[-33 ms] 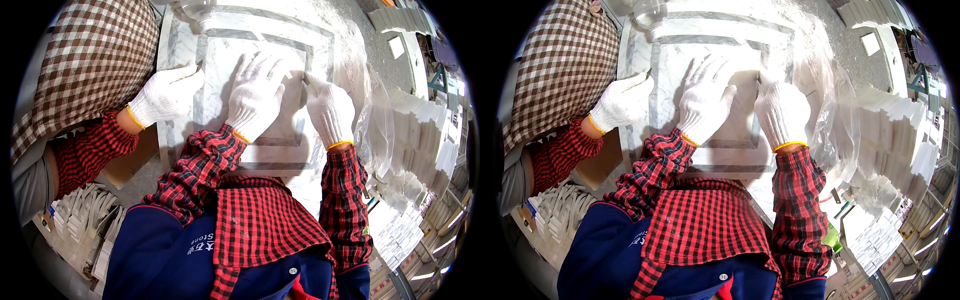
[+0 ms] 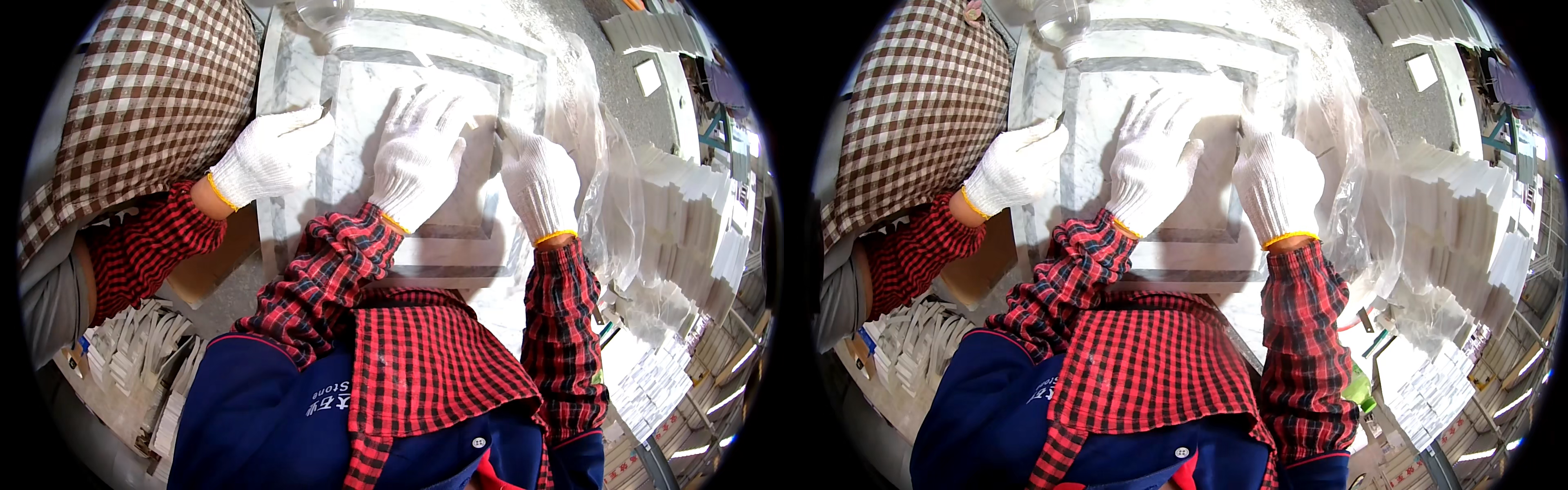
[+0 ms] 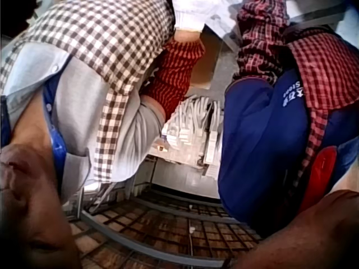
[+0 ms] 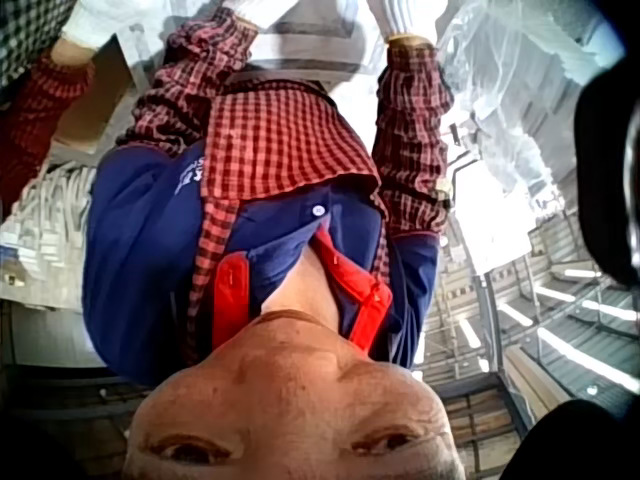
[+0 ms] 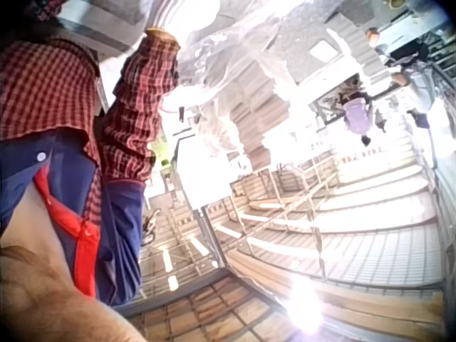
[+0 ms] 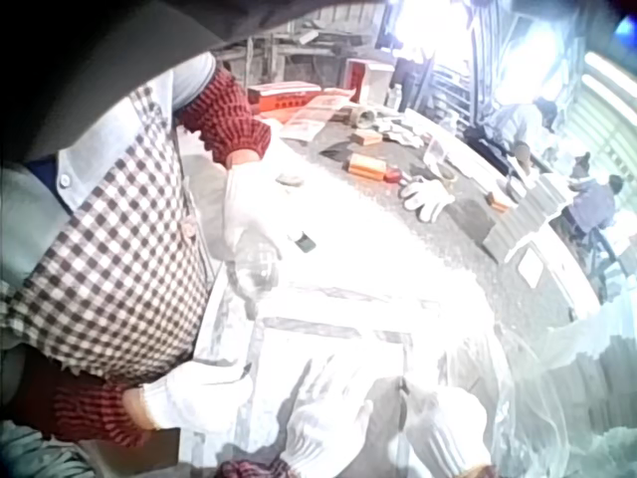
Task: The person scrapes a white stone slab with a metal tool, removing residue from the surface. They periodically pour water from a plastic bottle onto the slab to assist in the cleaning process.
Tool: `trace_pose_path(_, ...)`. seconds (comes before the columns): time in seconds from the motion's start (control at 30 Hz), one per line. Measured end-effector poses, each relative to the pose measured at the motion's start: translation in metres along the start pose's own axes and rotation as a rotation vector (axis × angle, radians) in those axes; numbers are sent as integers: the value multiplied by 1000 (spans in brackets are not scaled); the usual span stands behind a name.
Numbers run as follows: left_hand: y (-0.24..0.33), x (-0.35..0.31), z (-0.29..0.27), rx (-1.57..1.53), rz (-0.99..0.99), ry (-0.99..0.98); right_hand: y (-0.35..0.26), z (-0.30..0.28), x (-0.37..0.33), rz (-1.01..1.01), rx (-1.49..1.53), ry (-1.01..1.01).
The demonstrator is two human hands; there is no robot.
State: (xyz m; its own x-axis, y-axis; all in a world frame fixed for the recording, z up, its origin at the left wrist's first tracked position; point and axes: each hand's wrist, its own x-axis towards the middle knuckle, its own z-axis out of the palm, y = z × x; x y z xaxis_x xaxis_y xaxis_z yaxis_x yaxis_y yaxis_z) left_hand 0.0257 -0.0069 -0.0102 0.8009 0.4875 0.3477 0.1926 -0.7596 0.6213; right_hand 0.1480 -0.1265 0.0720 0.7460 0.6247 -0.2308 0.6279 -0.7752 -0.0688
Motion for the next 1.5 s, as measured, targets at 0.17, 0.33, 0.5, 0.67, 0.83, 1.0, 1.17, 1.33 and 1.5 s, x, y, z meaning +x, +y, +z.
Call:
trace_pose_path(0.17, 8, 4, 5, 8, -16, -22, 15, 6, 1, -17, 18, 13)
trace_pose_path(0.33, 8, 4, 6, 17, -21, -30, 9, -1, 0, 10, 19, -18)
trace_pose_path(0.5, 7, 2, 11, 21, -8, -9, 6, -4, -1, 34, 37, -44)
trace_pose_path(0.67, 4, 1, 11, -10, 0, 2, 5, -2, -2, 22, 48, -19)
trace_pose_path(0.83, 3, 2, 10, -27, -3, 10, 0, -4, -4, 46, 37, -23)
trace_pose_path(1.0, 3, 1, 10, -20, -5, 23, 1, -1, -7, 49, 51, -8)
trace_pose_path(1.17, 2, 0, 7, 7, 4, 16, 6, -12, -29, 42, 160, -17)
trace_pose_path(1.33, 1, 0, 7, 12, 21, 18, 27, -32, -67, 209, 557, 120)
trace_pose_path(1.5, -6, 12, -3, 87, 85, -26, 38, -21, -97, 367, 714, 81)
